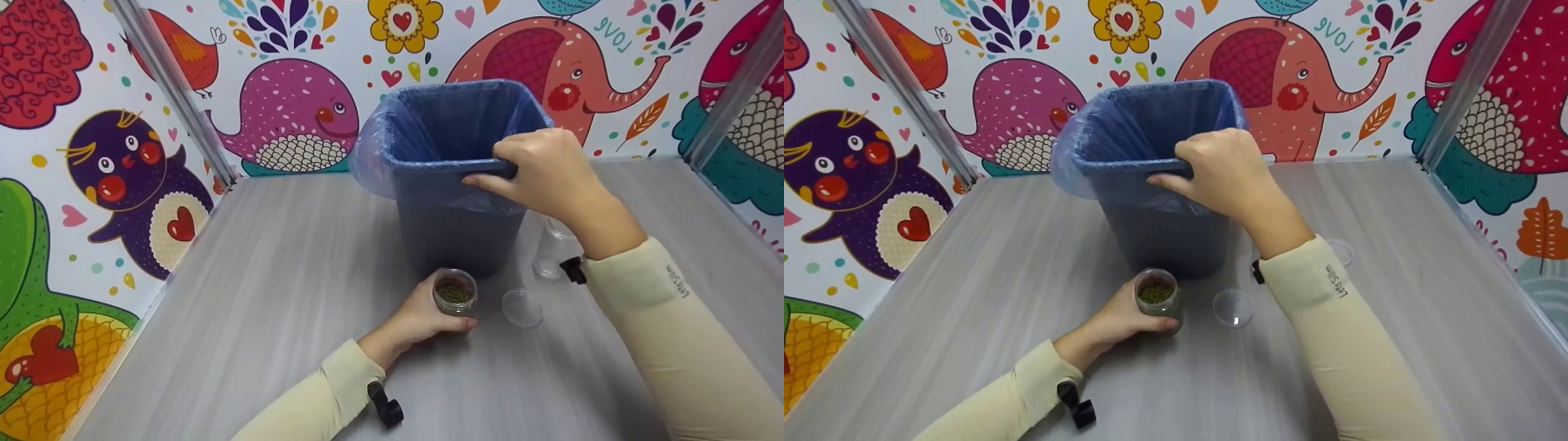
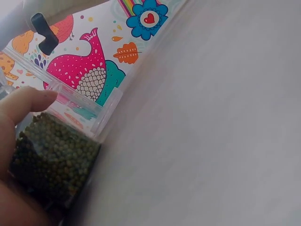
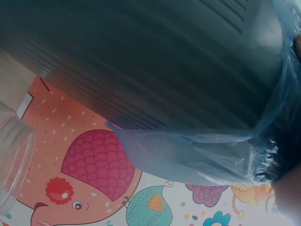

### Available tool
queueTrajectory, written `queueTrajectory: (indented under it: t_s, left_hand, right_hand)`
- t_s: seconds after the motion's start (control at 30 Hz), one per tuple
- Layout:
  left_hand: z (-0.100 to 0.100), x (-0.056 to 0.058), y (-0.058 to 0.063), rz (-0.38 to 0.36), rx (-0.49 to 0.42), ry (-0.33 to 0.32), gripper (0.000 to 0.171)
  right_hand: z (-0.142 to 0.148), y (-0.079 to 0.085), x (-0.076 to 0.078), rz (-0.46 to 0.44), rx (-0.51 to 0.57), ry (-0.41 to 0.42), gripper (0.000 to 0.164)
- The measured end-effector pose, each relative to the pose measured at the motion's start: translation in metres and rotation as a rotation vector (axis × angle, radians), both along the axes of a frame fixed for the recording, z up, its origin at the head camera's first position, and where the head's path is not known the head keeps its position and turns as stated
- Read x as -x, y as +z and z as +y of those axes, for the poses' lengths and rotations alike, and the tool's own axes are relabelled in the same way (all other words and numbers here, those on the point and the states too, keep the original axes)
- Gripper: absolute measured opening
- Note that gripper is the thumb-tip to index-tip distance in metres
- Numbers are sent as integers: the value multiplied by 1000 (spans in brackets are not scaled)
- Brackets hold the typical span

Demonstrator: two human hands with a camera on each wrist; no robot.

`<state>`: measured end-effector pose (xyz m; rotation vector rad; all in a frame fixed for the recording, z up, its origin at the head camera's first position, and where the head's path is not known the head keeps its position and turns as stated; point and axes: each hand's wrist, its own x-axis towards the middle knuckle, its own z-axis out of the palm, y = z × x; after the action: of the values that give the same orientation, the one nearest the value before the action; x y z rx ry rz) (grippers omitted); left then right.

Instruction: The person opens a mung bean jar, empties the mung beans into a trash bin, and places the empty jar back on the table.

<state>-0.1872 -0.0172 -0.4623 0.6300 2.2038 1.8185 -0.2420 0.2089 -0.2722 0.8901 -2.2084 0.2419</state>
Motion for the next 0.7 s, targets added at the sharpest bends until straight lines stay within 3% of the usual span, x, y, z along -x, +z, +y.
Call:
queueTrajectory:
  t_s: [0.2, 0.5, 0.7]
  left_hand:
    - [-1, -2, 7, -22, -22, -6, 69]
    - [-7, -7, 40, 1, -83, -35, 66]
    - [-12, -6, 50, 30, -82, -32, 65]
  right_hand:
    - [1, -1, 2, 1, -3, -9, 62]
    - [1, -4, 3, 32, 6, -12, 63]
    - [0, -5, 4, 59, 18, -5, 62]
